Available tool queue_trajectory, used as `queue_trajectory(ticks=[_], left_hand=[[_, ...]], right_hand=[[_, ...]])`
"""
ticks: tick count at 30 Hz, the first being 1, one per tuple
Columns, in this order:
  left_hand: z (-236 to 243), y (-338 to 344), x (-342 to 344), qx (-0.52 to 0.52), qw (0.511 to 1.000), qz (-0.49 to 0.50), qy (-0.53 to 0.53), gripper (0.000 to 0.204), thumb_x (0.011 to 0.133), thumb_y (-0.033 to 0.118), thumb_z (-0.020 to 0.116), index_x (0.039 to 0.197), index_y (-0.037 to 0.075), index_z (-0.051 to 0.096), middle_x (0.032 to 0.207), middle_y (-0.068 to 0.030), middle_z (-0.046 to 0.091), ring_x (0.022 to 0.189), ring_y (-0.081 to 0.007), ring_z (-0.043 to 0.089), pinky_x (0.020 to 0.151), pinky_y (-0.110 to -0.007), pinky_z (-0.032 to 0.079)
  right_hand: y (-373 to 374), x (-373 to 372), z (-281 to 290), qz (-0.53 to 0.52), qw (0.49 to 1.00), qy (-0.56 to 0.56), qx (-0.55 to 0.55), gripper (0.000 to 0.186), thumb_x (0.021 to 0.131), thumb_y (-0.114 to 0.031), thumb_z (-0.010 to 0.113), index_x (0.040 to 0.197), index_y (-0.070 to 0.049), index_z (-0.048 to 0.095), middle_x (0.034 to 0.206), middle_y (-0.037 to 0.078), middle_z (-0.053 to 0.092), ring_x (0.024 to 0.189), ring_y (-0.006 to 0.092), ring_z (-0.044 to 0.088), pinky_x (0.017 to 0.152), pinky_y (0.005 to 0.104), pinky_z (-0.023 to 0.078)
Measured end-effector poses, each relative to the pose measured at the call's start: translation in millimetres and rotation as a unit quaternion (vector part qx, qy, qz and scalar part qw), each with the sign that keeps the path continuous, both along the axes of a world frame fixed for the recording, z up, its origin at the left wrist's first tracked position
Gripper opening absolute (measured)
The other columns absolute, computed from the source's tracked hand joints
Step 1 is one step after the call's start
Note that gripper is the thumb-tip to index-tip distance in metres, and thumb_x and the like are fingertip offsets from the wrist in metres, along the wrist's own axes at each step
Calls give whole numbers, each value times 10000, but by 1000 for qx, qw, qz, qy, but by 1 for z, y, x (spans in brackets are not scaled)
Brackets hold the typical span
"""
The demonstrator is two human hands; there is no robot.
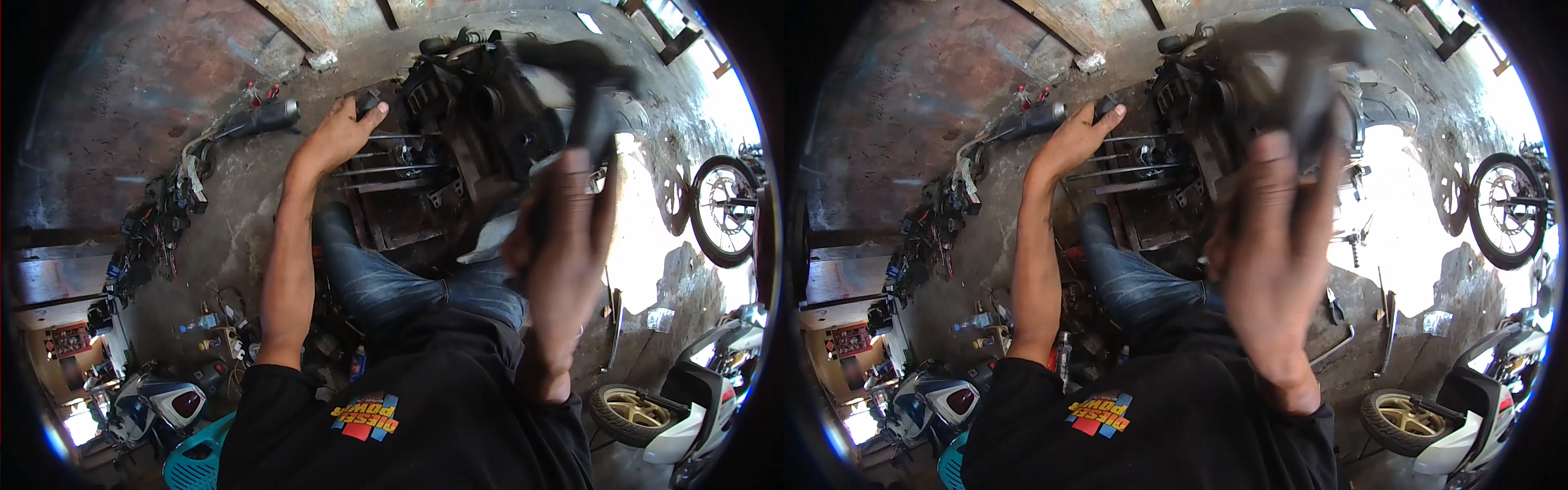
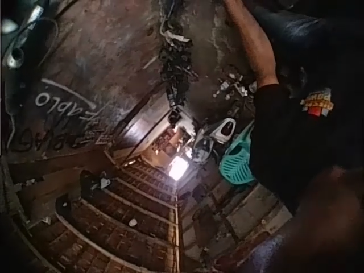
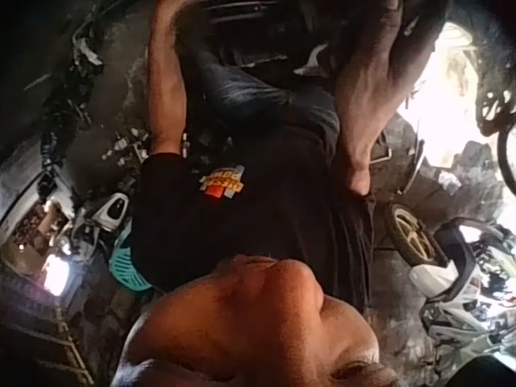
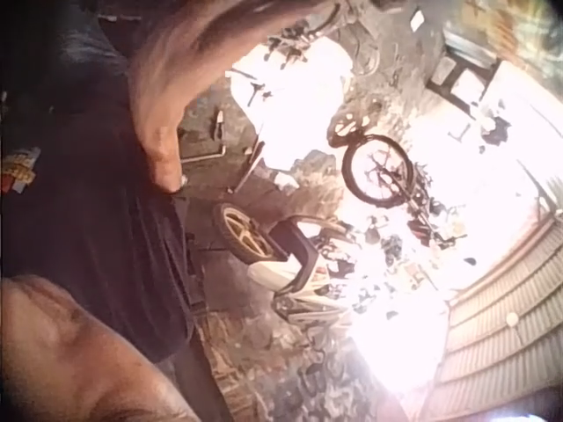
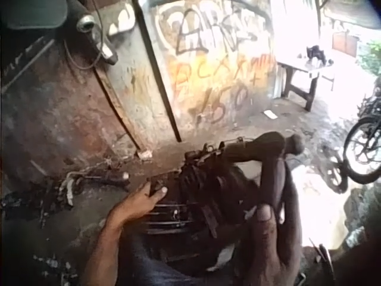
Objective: Repairing or assembling a motorcycle engine using a hammer, screwdriver, and electric drill.
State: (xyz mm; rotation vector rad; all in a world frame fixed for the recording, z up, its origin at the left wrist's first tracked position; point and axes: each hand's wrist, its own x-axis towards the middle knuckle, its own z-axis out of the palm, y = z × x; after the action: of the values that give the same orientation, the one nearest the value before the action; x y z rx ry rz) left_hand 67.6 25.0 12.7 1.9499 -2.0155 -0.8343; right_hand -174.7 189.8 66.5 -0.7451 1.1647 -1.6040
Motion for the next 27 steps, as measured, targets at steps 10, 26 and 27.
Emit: queue_trajectory(ticks=[10,26,27], left_hand=[[-4,-4,4,-12,999,5,-36,877,960,635,513,1360,-145,475,1383,-351,515,1346,-444,475,1124,-444,366],[-6,-5,3,-93,993,16,-77,663,931,634,589,1142,8,645,1038,-218,707,1016,-318,670,911,-412,488],[-6,-5,3,-103,993,4,-64,663,930,637,591,1139,10,646,1025,-196,716,1004,-297,670,906,-407,489]], right_hand=[[-10,32,-17,115,964,206,120,612,1055,-229,516,1568,-130,197,984,193,657,648,248,592,536,363,471],[121,-49,-102,64,991,-116,19,608,985,-335,631,1312,43,286,686,91,526,412,102,438,384,232,353],[134,-51,-118,49,992,-119,14,608,981,-329,641,1317,42,296,718,93,543,432,100,449,398,229,358]])
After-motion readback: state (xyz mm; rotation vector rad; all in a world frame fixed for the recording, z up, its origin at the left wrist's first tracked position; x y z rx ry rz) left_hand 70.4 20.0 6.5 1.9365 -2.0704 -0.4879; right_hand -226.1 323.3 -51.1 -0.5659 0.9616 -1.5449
